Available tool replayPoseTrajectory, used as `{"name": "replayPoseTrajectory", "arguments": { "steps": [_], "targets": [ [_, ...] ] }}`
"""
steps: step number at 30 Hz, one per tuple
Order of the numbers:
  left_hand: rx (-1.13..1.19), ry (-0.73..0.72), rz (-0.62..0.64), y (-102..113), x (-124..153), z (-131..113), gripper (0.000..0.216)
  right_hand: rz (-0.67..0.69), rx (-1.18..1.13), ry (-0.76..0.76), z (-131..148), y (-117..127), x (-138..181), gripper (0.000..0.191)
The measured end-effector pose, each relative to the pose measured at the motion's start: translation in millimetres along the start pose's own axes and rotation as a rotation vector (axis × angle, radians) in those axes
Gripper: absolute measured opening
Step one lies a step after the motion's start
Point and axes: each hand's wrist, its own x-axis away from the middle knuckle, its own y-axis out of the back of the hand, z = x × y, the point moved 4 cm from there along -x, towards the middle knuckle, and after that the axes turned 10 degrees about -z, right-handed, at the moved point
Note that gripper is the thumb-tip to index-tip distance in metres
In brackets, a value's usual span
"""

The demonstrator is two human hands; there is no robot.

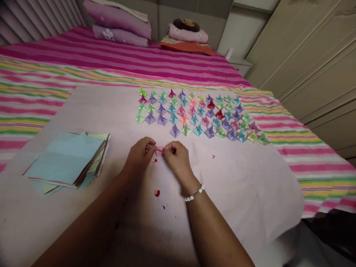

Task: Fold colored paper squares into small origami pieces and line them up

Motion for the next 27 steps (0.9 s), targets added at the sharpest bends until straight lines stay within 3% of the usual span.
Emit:
{"name": "replayPoseTrajectory", "arguments": {
  "steps": [6, 18, 27],
  "targets": [
    [0.006, -0.180, 0.037, -1.0, 0.9, -7.5, 0.023, -0.002, 0.044, 0.033, 0.7, 0.0, -0.4, 0.015],
    [-0.068, -0.108, -0.004, -5.9, 2.5, -3.2, 0.029, 0.010, 0.067, 0.084, 1.5, -1.4, 0.5, 0.015],
    [-0.135, -0.135, -0.009, -8.4, 1.5, -3.4, 0.011, 0.008, 0.069, 0.113, 1.4, -2.6, 1.3, 0.016]
  ]
}}
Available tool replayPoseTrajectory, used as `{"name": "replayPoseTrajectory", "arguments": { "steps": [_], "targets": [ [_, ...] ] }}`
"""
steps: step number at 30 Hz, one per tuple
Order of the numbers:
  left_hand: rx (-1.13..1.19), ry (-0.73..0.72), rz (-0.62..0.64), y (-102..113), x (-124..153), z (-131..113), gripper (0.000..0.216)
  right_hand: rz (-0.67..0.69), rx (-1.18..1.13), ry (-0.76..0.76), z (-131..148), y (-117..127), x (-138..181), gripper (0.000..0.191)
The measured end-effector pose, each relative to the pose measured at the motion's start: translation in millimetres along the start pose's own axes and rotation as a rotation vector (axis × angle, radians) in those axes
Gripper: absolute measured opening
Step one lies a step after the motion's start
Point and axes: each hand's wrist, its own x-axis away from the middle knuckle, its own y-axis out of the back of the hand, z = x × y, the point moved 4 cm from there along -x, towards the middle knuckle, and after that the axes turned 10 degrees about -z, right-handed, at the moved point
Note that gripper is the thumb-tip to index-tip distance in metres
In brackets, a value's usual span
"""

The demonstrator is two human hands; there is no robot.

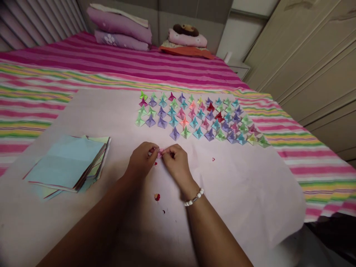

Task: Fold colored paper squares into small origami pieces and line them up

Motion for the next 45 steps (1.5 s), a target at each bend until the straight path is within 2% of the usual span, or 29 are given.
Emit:
{"name": "replayPoseTrajectory", "arguments": {
  "steps": [4, 7, 9, 14, 18, 25, 31, 35, 42, 45],
  "targets": [
    [0.077, 0.083, -0.041, -4, 0, 6, 0.020, 0.009, -0.001, 0.009, -1, -1, 0, 0.017],
    [0.100, 0.117, -0.052, -2, -1, 9, 0.017, 0.013, 0.009, 0.012, -2, -1, 0, 0.017],
    [0.106, 0.090, -0.058, 0, -2, 8, 0.014, 0.013, 0.022, 0.012, -2, -1, -1, 0.017],
    [0.156, -0.114, -0.095, 4, -2, 1, 0.021, 0.001, 0.027, 0.005, -2, 0, -1, 0.017],
    [0.114, -0.189, -0.114, 1, -1, 0, 0.025, -0.001, 0.030, -0.019, -2, 0, -1, 0.017],
    [0.030, -0.188, -0.066, -4, 1, 0, 0.024, 0.015, 0.027, -0.033, -1, 2, -1, 0.015],
    [0.058, -0.183, 0.030, -6, 2, 0, 0.018, 0.024, 0.002, -0.037, -3, 1, -1, 0.013],
    [0.064, -0.171, 0.049, -6, 2, 1, 0.018, 0.030, 0.014, 0.007, -2, 4, -1, 0.015],
    [0.071, -0.148, 0.040, -6, 1, 0, 0.017, 0.098, 0.164, 0.187, 8, 6, 1, 0.020],
    [0.077, -0.149, 0.036, -6, 2, 0, 0.018, 0.105, 0.205, 0.207, 7, 6, 1, 0.020]
  ]
}}
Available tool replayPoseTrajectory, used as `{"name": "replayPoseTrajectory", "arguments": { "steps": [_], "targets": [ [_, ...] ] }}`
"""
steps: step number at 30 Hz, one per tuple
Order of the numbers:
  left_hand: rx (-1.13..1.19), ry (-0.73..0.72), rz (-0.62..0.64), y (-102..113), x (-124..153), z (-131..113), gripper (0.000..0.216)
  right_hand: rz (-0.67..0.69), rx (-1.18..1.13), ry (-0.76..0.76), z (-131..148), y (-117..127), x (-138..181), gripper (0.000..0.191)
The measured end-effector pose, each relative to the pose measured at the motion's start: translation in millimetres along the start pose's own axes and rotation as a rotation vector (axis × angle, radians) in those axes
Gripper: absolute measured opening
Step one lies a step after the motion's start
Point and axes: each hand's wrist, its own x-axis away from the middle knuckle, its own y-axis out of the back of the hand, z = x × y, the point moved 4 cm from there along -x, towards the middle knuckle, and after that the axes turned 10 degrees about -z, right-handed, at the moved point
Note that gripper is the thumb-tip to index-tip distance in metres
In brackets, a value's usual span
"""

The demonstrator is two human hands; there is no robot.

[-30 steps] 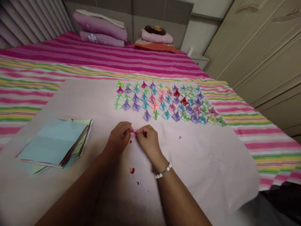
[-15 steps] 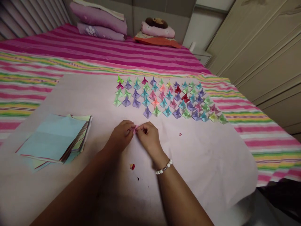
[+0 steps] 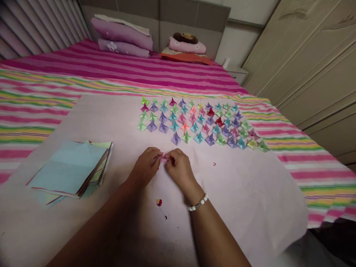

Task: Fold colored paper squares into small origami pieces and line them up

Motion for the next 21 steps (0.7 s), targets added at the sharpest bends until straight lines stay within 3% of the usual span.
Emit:
{"name": "replayPoseTrajectory", "arguments": {
  "steps": [5, 10, 15, 21],
  "targets": [
    [0.041, 0.065, -0.069, 0, 0, 1, 0.016, 0.021, 0.024, 0.035, 0, 2, 0, 0.019],
    [0.059, 0.168, -0.213, 6, 1, 1, 0.032, -0.088, 0.010, 0.033, 2, 4, -1, 0.013],
    [-0.040, 0.121, -0.099, 3, 1, 0, 0.016, -0.205, 0.005, 0.036, -1, -1, -4, 0.014],
    [-0.076, 0.029, -0.008, -4, 3, -1, 0.019, -0.217, 0.074, 0.018, -6, -10, -9, 0.016]
  ]
}}
